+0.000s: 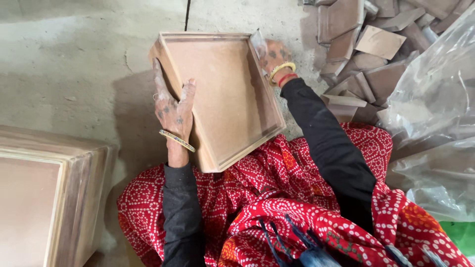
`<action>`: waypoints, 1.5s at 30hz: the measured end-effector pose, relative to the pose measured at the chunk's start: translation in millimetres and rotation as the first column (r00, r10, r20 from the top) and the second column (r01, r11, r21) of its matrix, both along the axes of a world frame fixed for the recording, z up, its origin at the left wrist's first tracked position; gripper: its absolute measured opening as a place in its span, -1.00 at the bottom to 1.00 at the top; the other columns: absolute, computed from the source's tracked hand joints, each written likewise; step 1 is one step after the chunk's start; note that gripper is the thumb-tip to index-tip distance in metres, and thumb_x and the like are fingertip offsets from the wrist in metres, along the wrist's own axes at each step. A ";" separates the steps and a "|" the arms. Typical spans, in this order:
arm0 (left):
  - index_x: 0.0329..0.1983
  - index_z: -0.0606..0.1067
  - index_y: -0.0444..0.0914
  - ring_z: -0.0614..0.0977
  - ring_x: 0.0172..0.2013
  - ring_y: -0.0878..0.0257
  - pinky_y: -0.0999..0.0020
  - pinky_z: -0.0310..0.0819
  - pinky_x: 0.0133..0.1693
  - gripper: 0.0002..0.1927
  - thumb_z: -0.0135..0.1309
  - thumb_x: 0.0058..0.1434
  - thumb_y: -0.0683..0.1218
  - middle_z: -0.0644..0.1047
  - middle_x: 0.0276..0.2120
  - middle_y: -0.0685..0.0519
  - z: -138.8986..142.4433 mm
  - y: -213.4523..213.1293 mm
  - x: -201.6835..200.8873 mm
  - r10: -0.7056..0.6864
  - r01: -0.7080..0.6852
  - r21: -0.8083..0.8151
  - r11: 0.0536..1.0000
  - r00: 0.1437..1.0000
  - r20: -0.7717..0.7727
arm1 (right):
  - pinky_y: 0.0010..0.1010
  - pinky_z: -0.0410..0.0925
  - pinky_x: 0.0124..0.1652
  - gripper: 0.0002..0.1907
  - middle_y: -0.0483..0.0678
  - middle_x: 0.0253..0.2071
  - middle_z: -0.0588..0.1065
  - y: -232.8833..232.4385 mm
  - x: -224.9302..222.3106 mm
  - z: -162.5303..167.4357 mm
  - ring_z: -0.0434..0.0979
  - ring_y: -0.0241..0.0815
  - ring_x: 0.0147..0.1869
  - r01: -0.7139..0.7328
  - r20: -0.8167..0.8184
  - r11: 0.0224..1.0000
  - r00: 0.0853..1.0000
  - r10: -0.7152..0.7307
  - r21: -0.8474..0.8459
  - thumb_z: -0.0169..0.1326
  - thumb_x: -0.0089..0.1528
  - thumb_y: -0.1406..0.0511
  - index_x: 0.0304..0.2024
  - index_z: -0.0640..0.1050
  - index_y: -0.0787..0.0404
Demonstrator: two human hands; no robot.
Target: The person sits on the floor of a workshop and sands wooden box-shaped frames with a small sanding block, rubbing the edges and inner surfaces of each box, then sets finished boxes onto a stack and picks up the next one to sand.
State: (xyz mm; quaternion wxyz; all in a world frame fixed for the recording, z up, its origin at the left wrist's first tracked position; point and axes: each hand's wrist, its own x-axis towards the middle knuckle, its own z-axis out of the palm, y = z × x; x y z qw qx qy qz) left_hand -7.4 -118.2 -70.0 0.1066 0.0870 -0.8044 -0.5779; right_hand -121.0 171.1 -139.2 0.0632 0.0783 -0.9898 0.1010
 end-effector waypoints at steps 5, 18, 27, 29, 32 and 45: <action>0.57 0.07 -0.27 0.52 0.28 -0.13 0.07 0.37 0.29 -0.13 0.24 0.33 0.01 0.39 0.38 -0.27 -1.6 -0.7 1.4 0.001 -0.001 0.008 1.000 1.000 -0.016 | -0.06 0.29 0.10 -0.33 0.14 0.07 0.52 31.1 87.8 -14.6 0.45 0.16 0.19 -0.211 -0.144 0.937 0.955 0.258 0.277 0.09 -0.01 0.08 0.15 0.54 0.11; 0.60 0.00 -0.30 0.49 0.34 -0.13 0.07 0.33 0.35 -0.12 0.19 0.40 0.04 0.29 0.47 -0.29 3.4 10.0 4.4 -0.014 0.015 0.044 0.999 1.000 -0.026 | 0.06 0.06 0.33 -0.48 0.12 0.38 0.24 -5.5 -25.3 -2.8 0.15 0.28 0.44 -0.032 0.170 0.997 0.985 0.021 0.065 0.09 0.31 0.13 0.32 0.42 0.00; 0.59 0.03 -0.34 0.40 0.41 -0.12 0.06 0.26 0.41 -0.13 0.23 0.43 0.05 0.27 0.47 -0.26 0.0 15.8 8.9 0.023 -0.013 0.099 0.995 0.995 -0.097 | -0.07 0.30 0.22 -0.47 0.12 0.23 0.39 67.3 104.6 -36.4 0.37 0.13 0.34 -0.385 -0.013 0.920 0.922 0.387 0.077 0.07 0.23 0.26 0.28 0.45 0.13; 0.56 0.03 -0.34 0.46 0.34 -0.08 0.11 0.34 0.36 -0.09 0.24 0.35 0.09 0.28 0.44 -0.25 1.1 16.7 10.9 0.009 -0.004 0.138 0.990 0.999 -0.038 | -0.06 0.28 0.23 -0.47 0.12 0.25 0.38 79.9 148.1 -44.2 0.35 0.13 0.35 -0.284 0.097 0.958 0.955 0.279 0.042 0.06 0.22 0.25 0.27 0.45 0.14; 0.55 0.03 -0.35 0.41 0.37 -0.09 0.10 0.29 0.36 -0.08 0.26 0.36 0.09 0.26 0.46 -0.28 1.1 19.7 14.8 -0.037 0.041 0.066 0.997 0.998 -0.054 | -0.05 0.26 0.24 -0.47 0.13 0.28 0.36 85.4 189.9 -49.4 0.33 0.13 0.37 -0.089 0.197 0.996 0.976 0.093 -0.032 0.05 0.22 0.24 0.27 0.45 0.16; 0.56 0.11 -0.47 0.37 0.44 -0.15 0.10 0.20 0.44 -0.22 0.14 0.42 -0.06 0.29 0.47 -0.36 -1.4 18.9 5.8 -0.121 0.127 0.018 0.992 0.971 -0.206 | 0.02 0.17 0.29 -0.46 0.14 0.39 0.27 22.2 23.2 -2.5 0.23 0.15 0.47 -0.250 -0.032 0.881 0.958 0.286 0.401 0.00 0.21 0.20 0.23 0.46 0.22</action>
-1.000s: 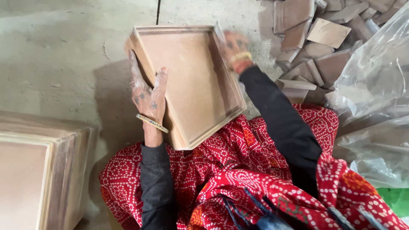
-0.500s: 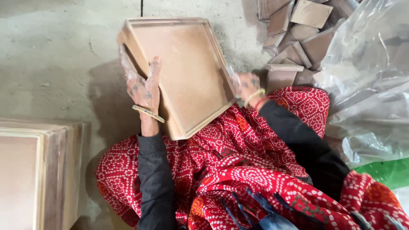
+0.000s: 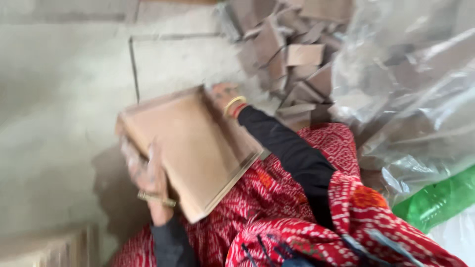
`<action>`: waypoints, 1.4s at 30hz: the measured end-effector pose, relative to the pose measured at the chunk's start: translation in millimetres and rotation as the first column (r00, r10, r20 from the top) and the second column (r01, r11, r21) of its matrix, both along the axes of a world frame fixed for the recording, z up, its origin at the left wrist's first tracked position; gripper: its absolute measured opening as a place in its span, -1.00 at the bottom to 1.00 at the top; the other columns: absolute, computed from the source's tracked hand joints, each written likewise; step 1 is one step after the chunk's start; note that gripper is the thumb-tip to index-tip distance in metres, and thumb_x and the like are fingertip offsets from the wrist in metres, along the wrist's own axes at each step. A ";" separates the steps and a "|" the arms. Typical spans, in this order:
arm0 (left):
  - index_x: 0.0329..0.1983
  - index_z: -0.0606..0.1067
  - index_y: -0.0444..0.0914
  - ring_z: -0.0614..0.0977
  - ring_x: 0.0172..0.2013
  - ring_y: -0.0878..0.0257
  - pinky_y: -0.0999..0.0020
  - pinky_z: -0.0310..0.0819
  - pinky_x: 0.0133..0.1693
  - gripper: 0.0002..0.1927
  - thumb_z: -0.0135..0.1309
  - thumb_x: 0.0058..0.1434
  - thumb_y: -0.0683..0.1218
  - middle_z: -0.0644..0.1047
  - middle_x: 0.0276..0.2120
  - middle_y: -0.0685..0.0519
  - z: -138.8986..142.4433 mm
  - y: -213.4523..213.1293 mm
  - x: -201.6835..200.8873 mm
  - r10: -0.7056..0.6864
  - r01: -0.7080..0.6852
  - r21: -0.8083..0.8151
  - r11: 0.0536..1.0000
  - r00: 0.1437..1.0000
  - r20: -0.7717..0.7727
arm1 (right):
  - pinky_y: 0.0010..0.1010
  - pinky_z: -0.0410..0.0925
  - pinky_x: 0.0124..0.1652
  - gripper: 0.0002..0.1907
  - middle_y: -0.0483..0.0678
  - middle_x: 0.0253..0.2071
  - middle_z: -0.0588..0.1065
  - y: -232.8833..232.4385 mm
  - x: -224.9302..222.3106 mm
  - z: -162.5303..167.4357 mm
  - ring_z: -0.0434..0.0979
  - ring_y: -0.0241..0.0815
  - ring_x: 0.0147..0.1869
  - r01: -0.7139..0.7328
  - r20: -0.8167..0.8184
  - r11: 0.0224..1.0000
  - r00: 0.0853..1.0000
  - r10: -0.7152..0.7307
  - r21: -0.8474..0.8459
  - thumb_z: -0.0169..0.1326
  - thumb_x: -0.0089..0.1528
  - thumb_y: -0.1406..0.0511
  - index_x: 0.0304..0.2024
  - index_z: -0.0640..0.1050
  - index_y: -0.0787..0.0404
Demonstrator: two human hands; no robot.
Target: The person sits on the floor of a workshop and sands wooden box-shaped frames with a small sanding block, rubbing the edges and inner surfaces of each box, then sets finished boxes onto a stack and picks up the next one to sand.
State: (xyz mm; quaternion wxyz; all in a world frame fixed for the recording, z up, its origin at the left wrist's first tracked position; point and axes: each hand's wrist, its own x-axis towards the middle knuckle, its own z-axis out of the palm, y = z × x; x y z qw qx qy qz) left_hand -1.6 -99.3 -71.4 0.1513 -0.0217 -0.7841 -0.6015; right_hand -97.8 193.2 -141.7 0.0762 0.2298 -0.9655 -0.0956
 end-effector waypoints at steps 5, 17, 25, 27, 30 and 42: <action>0.54 0.09 -0.40 0.38 0.33 -0.10 0.08 0.21 0.33 -0.12 0.21 0.29 0.01 0.28 0.39 -0.34 3.8 2.1 2.2 0.076 -0.073 -0.023 0.997 0.974 0.212 | 0.07 0.16 0.27 -0.56 0.02 0.39 0.25 5.6 20.7 9.6 0.24 0.10 0.44 0.049 0.096 0.978 0.995 -0.030 -0.203 0.04 0.18 0.22 0.14 0.50 0.06; 0.56 -0.02 -0.40 0.25 0.40 -0.11 0.08 0.17 0.35 -0.03 0.19 0.35 0.18 0.14 0.45 -0.34 -17.5 -9.4 -4.0 0.045 -0.079 0.107 0.991 0.955 0.292 | -0.04 0.21 0.28 -0.63 -0.03 0.42 0.25 38.8 151.7 -26.8 0.25 0.10 0.42 0.162 0.291 0.930 0.955 -0.063 -0.331 -0.02 0.27 0.21 0.14 0.49 0.00; 0.56 -0.06 -0.41 0.32 0.37 0.01 0.15 0.21 0.35 -0.01 0.25 0.35 0.10 0.21 0.45 -0.26 -22.9 -10.3 -22.7 -0.057 -0.010 0.297 0.955 0.975 0.217 | 0.06 0.21 0.25 -0.70 -0.09 0.39 0.28 6.2 21.1 9.4 0.29 0.18 0.38 0.132 0.096 0.958 0.989 -0.110 -0.256 0.00 0.25 0.14 0.04 0.53 -0.09; 0.53 -0.04 -0.37 0.37 0.25 0.07 0.20 0.29 0.23 -0.04 0.27 0.31 0.07 0.29 0.35 -0.20 -16.8 -14.2 -22.2 -0.097 -0.031 0.451 0.892 0.961 0.258 | 0.14 0.19 0.20 -0.70 -0.08 0.38 0.27 5.5 23.4 11.2 0.28 0.18 0.36 0.136 0.118 0.969 0.987 -0.113 -0.204 0.02 0.22 0.12 0.00 0.53 -0.09; 0.44 0.09 -0.29 0.51 0.01 0.15 0.25 0.50 -0.01 -0.12 0.27 0.15 -0.04 0.43 0.11 -0.10 -10.9 -22.9 -14.3 -0.108 -0.166 0.613 0.772 0.917 0.385 | 0.10 0.24 0.12 -0.73 -0.03 0.22 0.34 10.0 54.1 -3.5 0.34 0.18 0.24 0.115 0.120 0.972 0.989 -0.091 -0.207 0.06 0.22 0.14 -0.04 0.56 -0.03; 0.54 -0.01 -0.34 0.31 0.39 0.05 0.11 0.24 0.43 0.11 0.39 0.02 -0.17 0.19 0.42 -0.11 2.4 -41.2 18.3 0.236 -0.103 0.596 0.797 0.960 -0.150 | -0.03 0.40 -0.13 -0.82 0.15 -0.27 0.52 65.4 155.1 -25.8 0.52 0.19 -0.17 0.133 -0.114 0.817 0.965 -0.235 -0.560 0.07 0.34 0.25 -0.08 0.63 0.13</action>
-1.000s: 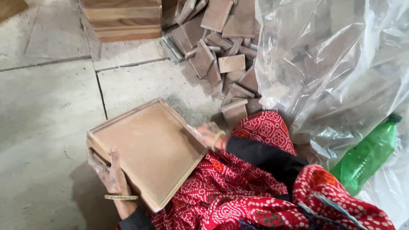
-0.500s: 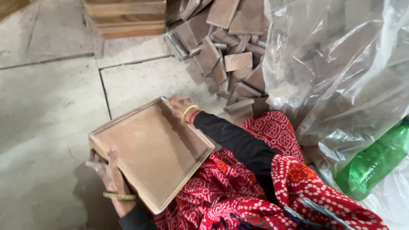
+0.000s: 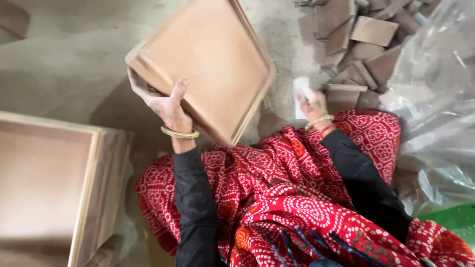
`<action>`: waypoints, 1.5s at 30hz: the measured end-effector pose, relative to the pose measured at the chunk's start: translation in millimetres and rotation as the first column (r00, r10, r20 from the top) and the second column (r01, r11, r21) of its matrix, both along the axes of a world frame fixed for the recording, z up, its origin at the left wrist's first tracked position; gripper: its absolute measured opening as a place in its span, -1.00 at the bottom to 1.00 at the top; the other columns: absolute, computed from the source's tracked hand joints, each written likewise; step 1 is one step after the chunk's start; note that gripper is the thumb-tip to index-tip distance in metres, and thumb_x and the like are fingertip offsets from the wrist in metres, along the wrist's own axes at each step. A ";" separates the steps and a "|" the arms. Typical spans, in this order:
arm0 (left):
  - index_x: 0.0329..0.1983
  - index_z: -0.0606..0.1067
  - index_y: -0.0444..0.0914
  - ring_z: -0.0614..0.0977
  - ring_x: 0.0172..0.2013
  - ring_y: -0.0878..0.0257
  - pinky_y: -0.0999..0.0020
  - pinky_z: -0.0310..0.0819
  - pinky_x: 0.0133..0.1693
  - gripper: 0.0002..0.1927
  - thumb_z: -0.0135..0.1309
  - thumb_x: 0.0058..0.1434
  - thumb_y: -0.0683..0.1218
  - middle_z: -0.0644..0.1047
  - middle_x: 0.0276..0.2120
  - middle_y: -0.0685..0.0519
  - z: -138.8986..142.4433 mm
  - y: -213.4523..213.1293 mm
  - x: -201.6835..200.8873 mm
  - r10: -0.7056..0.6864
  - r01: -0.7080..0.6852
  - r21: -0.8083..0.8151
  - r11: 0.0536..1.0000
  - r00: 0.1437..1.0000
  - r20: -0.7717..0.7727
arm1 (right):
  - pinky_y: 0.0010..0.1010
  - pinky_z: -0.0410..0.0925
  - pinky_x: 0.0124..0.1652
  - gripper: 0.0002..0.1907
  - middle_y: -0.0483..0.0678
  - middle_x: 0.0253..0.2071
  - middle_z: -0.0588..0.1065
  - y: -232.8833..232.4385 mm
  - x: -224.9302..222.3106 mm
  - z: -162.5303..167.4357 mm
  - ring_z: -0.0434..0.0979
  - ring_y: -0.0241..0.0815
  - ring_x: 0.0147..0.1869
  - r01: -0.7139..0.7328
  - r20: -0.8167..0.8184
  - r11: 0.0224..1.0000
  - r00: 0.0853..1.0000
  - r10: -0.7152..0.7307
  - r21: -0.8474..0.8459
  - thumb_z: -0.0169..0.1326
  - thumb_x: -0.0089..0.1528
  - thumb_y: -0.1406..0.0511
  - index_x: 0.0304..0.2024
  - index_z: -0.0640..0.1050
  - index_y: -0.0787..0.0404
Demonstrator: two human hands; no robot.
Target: The person sits on the floor of a workshop and sands wooden box-shaped frames with a small sanding block, rubbing the edges and inner surfaces of each box, then sets finished boxes onto a stack and picks up the next one to sand.
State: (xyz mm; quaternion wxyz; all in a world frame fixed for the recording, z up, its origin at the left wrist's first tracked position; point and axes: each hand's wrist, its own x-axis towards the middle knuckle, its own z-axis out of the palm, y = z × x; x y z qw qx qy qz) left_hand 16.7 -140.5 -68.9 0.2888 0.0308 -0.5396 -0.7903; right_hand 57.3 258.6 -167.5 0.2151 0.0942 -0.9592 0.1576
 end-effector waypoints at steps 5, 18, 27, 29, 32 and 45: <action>0.50 0.10 -0.24 0.34 0.31 0.07 -0.01 0.26 0.29 -0.08 0.11 0.19 0.26 0.30 0.34 -0.07 -7.7 -9.8 18.9 -0.239 0.177 0.443 0.879 0.967 0.088 | -0.10 0.40 -0.25 -0.69 0.19 -0.33 0.49 -37.1 -3.7 -4.7 0.53 0.10 -0.29 0.150 0.382 0.931 0.924 -0.013 -0.332 0.02 0.43 0.12 -0.06 0.60 0.22; 0.44 0.31 -0.46 0.56 0.19 0.04 0.18 0.36 0.33 -0.18 0.30 0.11 -0.16 0.54 0.20 -0.18 -24.3 -47.8 22.0 -0.591 0.451 0.493 0.744 0.789 0.170 | -0.24 0.35 -0.36 -0.62 0.09 -0.49 0.50 -75.5 -8.5 -21.3 0.54 -0.09 -0.45 0.173 0.444 0.820 0.889 0.108 -0.545 0.03 0.41 0.07 -0.16 0.59 0.27; 0.63 -0.01 -0.28 0.08 0.58 -0.10 0.02 -0.06 0.54 0.13 0.31 0.20 0.26 0.09 0.59 -0.21 21.0 -50.0 -2.9 -0.235 0.374 -0.397 0.838 0.904 0.357 | -0.11 0.38 -0.34 -0.68 0.15 -0.49 0.51 -92.3 -11.9 -20.8 0.53 0.10 -0.45 0.126 0.538 0.859 0.821 0.190 -0.496 0.07 0.35 0.12 -0.24 0.59 0.26; 0.62 0.03 -0.28 0.12 0.58 -0.10 0.04 -0.05 0.55 0.08 0.31 0.23 0.21 0.13 0.58 -0.21 26.6 -46.4 -4.9 -0.186 0.372 -0.469 0.801 0.899 0.397 | -0.07 0.38 -0.33 -0.73 0.19 -0.45 0.51 -94.8 -12.9 -19.5 0.54 0.20 -0.38 0.005 0.400 0.938 0.906 0.142 -0.346 0.11 0.33 0.17 -0.24 0.59 0.26; 0.61 0.06 -0.28 0.18 0.55 -0.11 0.03 -0.02 0.54 0.02 0.30 0.21 0.12 0.19 0.54 -0.22 30.1 -38.4 -2.8 -0.144 0.370 -0.475 0.798 0.883 0.447 | -0.03 0.41 -0.20 -0.77 0.20 -0.30 0.54 -96.5 -16.1 -21.3 0.56 0.22 -0.21 0.101 0.468 0.979 0.884 -0.007 -0.176 0.13 0.29 0.20 -0.17 0.61 0.24; 0.50 0.14 -0.34 0.37 0.33 -0.20 0.01 0.25 0.34 -0.02 0.29 0.03 -0.06 0.34 0.31 -0.33 45.2 -23.6 -9.6 -0.019 0.331 -0.663 0.672 0.902 0.431 | 0.07 0.07 0.31 -0.40 0.19 0.38 0.19 -158.1 -221.5 41.6 0.10 0.29 0.44 -0.009 0.511 0.985 0.856 -0.082 0.173 0.03 0.33 0.17 0.39 0.27 0.19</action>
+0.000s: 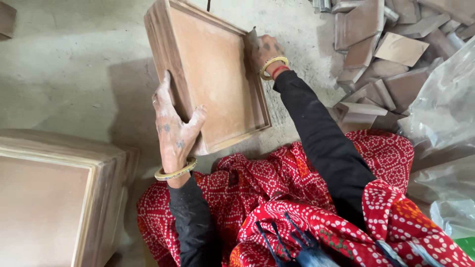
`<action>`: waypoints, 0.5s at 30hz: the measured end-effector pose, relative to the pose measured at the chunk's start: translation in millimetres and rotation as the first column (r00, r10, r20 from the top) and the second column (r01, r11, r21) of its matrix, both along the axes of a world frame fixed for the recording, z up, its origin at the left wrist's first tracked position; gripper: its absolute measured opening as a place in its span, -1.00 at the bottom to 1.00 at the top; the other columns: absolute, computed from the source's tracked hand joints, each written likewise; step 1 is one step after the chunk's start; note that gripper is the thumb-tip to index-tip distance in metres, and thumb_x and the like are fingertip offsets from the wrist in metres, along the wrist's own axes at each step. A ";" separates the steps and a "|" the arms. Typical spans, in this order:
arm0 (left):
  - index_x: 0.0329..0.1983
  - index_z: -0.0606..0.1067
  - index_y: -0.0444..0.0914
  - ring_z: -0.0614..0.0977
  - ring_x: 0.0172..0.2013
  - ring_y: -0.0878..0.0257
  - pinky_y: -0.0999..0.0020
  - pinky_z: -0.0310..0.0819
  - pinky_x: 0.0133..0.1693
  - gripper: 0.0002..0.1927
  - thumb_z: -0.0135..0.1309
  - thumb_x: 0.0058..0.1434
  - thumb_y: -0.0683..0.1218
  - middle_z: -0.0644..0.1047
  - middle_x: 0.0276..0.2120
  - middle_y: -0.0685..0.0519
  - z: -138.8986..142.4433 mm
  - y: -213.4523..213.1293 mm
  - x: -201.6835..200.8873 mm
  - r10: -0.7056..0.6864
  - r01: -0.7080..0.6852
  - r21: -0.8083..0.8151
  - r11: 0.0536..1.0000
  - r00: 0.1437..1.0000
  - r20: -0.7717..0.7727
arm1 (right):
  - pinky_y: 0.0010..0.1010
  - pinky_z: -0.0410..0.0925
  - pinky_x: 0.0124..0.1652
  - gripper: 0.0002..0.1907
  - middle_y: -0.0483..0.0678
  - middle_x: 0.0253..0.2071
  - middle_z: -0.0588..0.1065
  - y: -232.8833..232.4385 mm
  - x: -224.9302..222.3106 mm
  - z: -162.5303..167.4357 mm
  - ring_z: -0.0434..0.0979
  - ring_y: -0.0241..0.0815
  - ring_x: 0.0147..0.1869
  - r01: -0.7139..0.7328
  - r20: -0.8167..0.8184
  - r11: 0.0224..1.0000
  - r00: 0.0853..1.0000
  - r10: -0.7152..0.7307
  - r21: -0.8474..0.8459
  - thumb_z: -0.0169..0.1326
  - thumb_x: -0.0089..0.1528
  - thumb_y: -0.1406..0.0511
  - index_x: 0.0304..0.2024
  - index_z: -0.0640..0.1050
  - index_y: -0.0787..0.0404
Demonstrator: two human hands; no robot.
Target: The person sits on the floor of a workshop and sands wooden box-shaped frames with a small sanding block, rubbing the edges and inner surfaces of each box, then sets finished boxes onto a stack and picks up the next one to sand.
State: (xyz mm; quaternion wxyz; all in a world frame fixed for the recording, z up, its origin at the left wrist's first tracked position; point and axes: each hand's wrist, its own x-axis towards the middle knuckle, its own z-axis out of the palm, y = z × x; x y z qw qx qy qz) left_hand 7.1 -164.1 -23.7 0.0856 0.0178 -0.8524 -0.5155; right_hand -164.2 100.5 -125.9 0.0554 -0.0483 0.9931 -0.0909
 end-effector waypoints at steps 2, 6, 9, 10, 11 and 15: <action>0.53 0.13 -0.34 0.35 0.36 -0.20 0.00 0.24 0.36 -0.02 0.29 0.06 -0.07 0.33 0.34 -0.33 -2.3 -2.3 -0.6 -0.001 0.002 0.024 1.000 0.999 -0.037 | 0.05 0.04 0.36 -0.40 0.19 0.42 0.14 8.1 21.7 -3.2 0.05 0.28 0.47 -0.105 0.025 0.993 0.994 0.104 0.049 0.01 0.34 0.19 0.41 0.23 0.17; 0.54 0.12 -0.32 0.36 0.36 -0.18 0.02 0.26 0.35 -0.02 0.27 0.07 -0.07 0.33 0.34 -0.32 -9.1 -4.6 2.0 0.007 -0.006 0.030 1.000 1.000 -0.009 | -0.02 -0.09 0.41 0.29 0.16 0.45 0.03 49.5 126.4 -33.6 -0.13 0.22 0.53 -0.264 0.343 0.939 0.922 0.178 0.221 0.41 -0.21 0.28 0.48 0.01 0.20; 0.53 0.10 -0.32 0.34 0.35 -0.18 0.04 0.28 0.32 -0.01 0.27 0.05 -0.07 0.31 0.34 -0.32 -12.6 -3.4 5.8 -0.001 0.000 0.066 0.998 1.000 0.014 | -0.03 0.16 0.46 -0.19 0.08 0.41 0.24 76.2 184.6 -65.1 0.16 0.14 0.52 -0.403 -0.131 0.913 0.910 0.392 -0.065 0.27 0.23 0.28 0.48 0.22 0.06; 0.53 0.11 -0.32 0.34 0.36 -0.19 0.03 0.27 0.34 -0.01 0.27 0.05 -0.08 0.32 0.35 -0.31 -12.8 -3.4 6.4 0.000 0.000 0.051 0.999 1.000 -0.003 | -0.07 0.21 0.44 -0.24 0.05 0.38 0.27 80.4 190.9 -71.4 0.20 0.11 0.50 -0.370 -0.117 0.921 0.927 0.357 -0.119 0.25 0.27 0.28 0.47 0.25 0.04; 0.54 0.11 -0.33 0.34 0.37 -0.19 0.02 0.25 0.36 -0.01 0.27 0.06 -0.09 0.32 0.36 -0.31 -12.9 -3.7 6.4 -0.002 0.003 0.036 0.999 1.000 -0.016 | -0.10 0.26 0.42 -0.29 0.02 0.35 0.31 81.0 188.6 -75.5 0.25 0.08 0.48 -0.332 -0.098 0.927 0.943 0.319 -0.174 0.23 0.30 0.27 0.46 0.28 0.01; 0.54 0.12 -0.33 0.35 0.38 -0.18 0.02 0.26 0.37 -0.03 0.24 0.06 -0.11 0.33 0.36 -0.29 -9.5 -7.3 2.3 -0.002 0.002 -0.003 1.000 1.000 -0.031 | 0.07 0.12 0.36 0.08 0.18 0.40 0.22 55.0 119.4 -55.9 0.13 0.23 0.46 -0.338 -0.061 0.938 0.937 0.343 0.080 0.28 -0.05 0.22 0.50 0.16 0.23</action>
